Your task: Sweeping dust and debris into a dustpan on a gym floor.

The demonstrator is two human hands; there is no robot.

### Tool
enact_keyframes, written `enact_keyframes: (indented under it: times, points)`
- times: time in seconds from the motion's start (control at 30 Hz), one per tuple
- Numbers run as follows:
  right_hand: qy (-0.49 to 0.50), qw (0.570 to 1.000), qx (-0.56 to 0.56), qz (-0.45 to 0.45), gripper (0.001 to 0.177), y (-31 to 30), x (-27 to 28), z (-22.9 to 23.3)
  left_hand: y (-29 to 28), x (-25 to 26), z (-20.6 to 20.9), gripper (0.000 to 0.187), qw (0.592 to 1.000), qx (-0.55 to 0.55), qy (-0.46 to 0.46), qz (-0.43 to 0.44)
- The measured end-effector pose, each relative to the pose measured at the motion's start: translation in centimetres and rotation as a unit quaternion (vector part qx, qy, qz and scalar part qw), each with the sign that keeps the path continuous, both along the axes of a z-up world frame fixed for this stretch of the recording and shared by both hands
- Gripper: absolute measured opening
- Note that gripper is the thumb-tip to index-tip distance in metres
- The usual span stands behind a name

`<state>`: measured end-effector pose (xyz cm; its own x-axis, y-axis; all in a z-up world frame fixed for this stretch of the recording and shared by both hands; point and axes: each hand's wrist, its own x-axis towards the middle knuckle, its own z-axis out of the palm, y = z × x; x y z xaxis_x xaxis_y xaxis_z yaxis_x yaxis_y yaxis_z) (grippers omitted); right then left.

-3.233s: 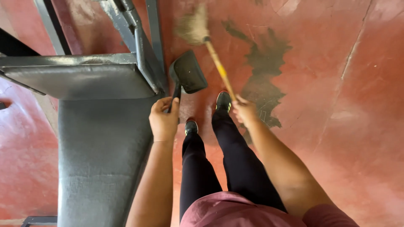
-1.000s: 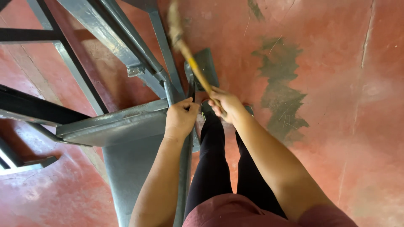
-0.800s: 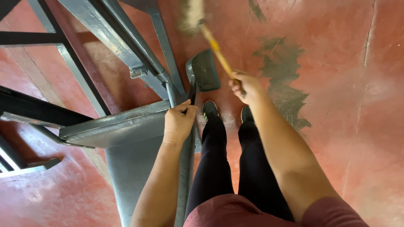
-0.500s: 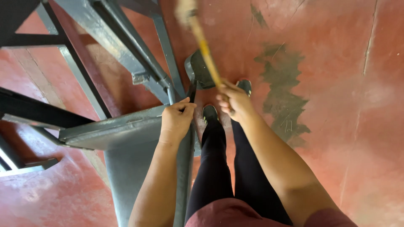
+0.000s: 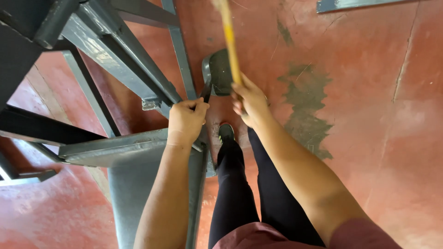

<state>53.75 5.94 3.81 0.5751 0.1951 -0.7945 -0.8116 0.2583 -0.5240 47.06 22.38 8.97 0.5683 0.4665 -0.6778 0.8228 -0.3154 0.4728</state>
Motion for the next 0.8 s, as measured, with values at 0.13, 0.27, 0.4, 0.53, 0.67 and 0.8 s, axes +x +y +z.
enact_keyframes:
  times: [0.13, 0.27, 0.4, 0.53, 0.67, 0.8]
  points:
    - [-0.001, 0.999, 0.043, 0.011, 0.058, 3.9, 5.9, -4.9, -0.7, 1.1, 1.2, 0.026, 0.999, 0.023, 0.024, -0.035]
    - [-0.003, 0.997, 0.037, 0.071, 0.041, 2.7, 11.6, -9.1, -1.9, 2.1, 3.5, 0.037, 0.999, -0.006, 0.035, 0.008]
    - [0.035, 0.999, 0.034, -0.017, 0.045, -5.3, 12.9, -13.7, -2.3, 1.8, 3.3, 0.035, 1.000, 0.001, 0.015, 0.001]
    - [0.078, 0.990, -0.114, 0.008, 0.039, -11.9, 6.9, -11.6, -2.5, 1.6, 2.0, 0.028, 0.999, 0.018, 0.049, -0.005]
    - [0.063, 0.982, -0.174, -0.037, 0.044, -12.0, -1.0, -4.8, -2.8, 2.0, 1.7, 0.028, 0.999, 0.021, 0.044, -0.013]
    - [-0.028, 0.997, -0.075, 0.004, 0.054, -7.4, -2.4, -1.2, -3.3, 1.8, 0.9, 0.028, 0.998, 0.014, 0.050, -0.024]
